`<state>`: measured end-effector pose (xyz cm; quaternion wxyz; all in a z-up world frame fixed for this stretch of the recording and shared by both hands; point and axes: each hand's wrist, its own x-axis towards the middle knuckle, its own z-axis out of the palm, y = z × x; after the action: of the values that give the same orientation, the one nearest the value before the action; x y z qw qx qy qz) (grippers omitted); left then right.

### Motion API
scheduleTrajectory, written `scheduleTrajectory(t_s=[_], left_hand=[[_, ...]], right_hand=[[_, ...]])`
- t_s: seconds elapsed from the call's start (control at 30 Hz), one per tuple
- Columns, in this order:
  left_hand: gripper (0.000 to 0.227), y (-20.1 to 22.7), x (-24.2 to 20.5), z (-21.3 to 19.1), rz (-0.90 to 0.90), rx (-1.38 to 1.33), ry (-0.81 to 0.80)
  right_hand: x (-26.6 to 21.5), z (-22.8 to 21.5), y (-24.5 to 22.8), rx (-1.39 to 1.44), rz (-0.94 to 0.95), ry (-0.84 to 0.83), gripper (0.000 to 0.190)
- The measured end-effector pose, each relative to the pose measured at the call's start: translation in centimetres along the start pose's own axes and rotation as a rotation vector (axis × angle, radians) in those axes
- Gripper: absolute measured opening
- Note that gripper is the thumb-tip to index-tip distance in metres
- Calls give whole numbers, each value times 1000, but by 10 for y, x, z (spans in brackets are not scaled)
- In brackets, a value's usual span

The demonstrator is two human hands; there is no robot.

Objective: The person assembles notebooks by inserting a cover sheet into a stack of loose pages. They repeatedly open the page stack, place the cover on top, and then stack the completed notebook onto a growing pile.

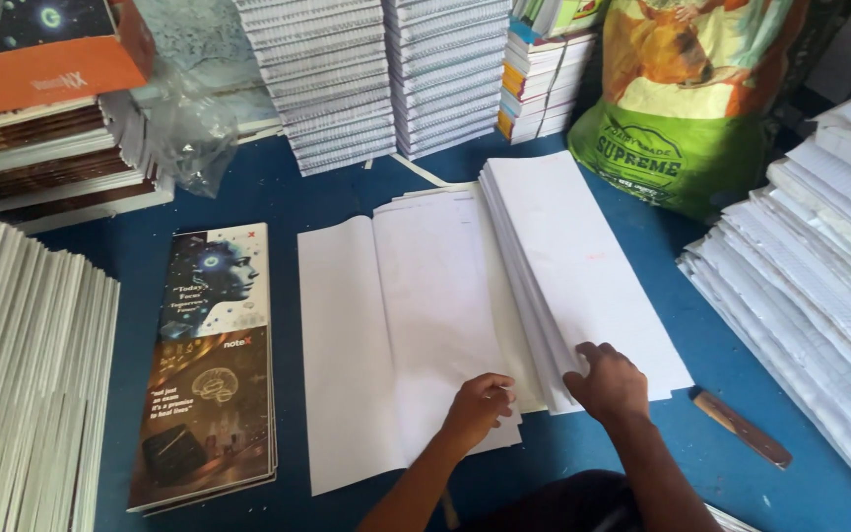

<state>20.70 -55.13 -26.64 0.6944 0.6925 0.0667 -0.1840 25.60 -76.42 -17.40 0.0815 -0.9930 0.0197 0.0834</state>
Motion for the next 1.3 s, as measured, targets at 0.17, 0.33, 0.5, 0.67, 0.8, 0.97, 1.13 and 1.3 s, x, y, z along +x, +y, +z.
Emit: scheduleTrajectory(t_s=[0.17,0.33,0.5,0.67,0.8,0.97,1.13,1.3], left_hand=[[65,9,17,25,-123,-448,-86],[92,31,23,38,-195,-776,-187],[83,50,20,42,-324,-640,-63],[51,55,18,47,-217,-570,-93],[50,54,19,53,-173,-492,-10],[56,45,26,48,-144,-625,9],[60,36,21,11,-180,-662,-19],[62,34,9,-30,-289,-611,6]], right_hand=[[-3,4,-14,171,-133,54,57],[-8,4,-38,287,-244,37,57],[-6,8,-36,286,-277,31,47],[13,29,-17,485,-225,137,28],[26,42,-5,477,-134,130,30],[37,33,13,142,135,261,78],[33,15,26,344,360,25,90],[37,12,22,1013,304,-212,74]])
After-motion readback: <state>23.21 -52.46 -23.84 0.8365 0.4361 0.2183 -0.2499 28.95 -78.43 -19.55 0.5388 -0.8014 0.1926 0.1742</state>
